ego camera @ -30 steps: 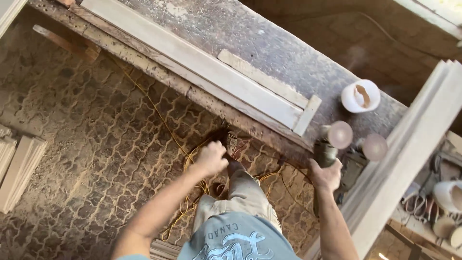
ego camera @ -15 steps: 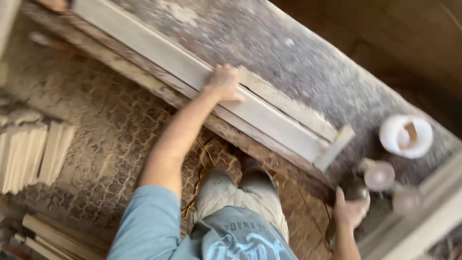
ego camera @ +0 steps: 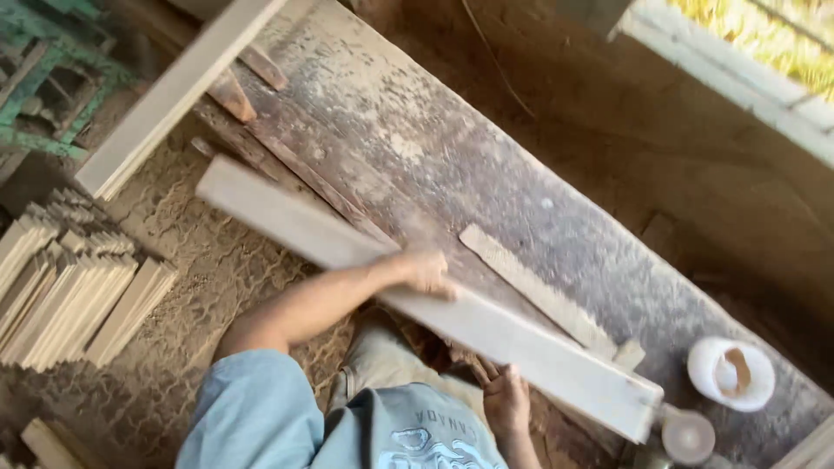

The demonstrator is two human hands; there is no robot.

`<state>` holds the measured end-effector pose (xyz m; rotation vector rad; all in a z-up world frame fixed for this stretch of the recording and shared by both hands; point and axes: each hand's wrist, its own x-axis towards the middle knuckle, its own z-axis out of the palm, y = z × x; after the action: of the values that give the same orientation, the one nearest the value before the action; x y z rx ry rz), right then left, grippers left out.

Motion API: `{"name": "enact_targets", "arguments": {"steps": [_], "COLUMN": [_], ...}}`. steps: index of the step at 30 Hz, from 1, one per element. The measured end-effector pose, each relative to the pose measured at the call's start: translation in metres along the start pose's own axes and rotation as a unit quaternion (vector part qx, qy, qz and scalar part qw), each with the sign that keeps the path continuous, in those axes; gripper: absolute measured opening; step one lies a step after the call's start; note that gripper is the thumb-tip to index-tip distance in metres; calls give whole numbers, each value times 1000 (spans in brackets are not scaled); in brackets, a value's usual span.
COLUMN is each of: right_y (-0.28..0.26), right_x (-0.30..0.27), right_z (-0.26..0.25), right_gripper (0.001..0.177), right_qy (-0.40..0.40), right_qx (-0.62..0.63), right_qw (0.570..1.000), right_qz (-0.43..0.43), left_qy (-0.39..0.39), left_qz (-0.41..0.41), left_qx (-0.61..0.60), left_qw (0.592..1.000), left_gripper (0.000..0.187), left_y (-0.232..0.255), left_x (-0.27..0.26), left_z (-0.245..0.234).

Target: Sanding wooden planks with an angle grinder and applying glue to join components.

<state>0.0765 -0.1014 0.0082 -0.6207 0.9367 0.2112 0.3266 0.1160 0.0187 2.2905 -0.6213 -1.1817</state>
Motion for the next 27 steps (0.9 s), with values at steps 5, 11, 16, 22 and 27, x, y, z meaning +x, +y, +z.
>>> {"name": "enact_targets", "arguments": {"steps": [5, 11, 16, 22, 27], "right_y": [-14, 5, 45, 80, 104], "right_x": [44, 114, 157, 140, 154], "right_z": [69, 184, 316, 357, 193], "right_gripper": [53, 57, 50, 59, 60], "right_qy": [128, 122, 0, -79, 113], "right_qx": [-54, -201, -212, -591, -669], "right_qw": [984, 971, 977, 781, 726], "right_qz": [-115, -47, -22, -187, -110], "left_qy": [-24, 73, 250, 385, 327], "left_qz": [-97, -6, 32, -43, -183], "left_qx": [-151, -111, -90, -28, 60], "left_qw": [984, 991, 963, 921, 925], "left_gripper": [69, 112, 49, 59, 40], "left_y": [5, -142, -239, -321, -402], "left_x": [-87, -85, -106, -134, -95], "left_z": [-1, 63, -51, -274, -400]}}
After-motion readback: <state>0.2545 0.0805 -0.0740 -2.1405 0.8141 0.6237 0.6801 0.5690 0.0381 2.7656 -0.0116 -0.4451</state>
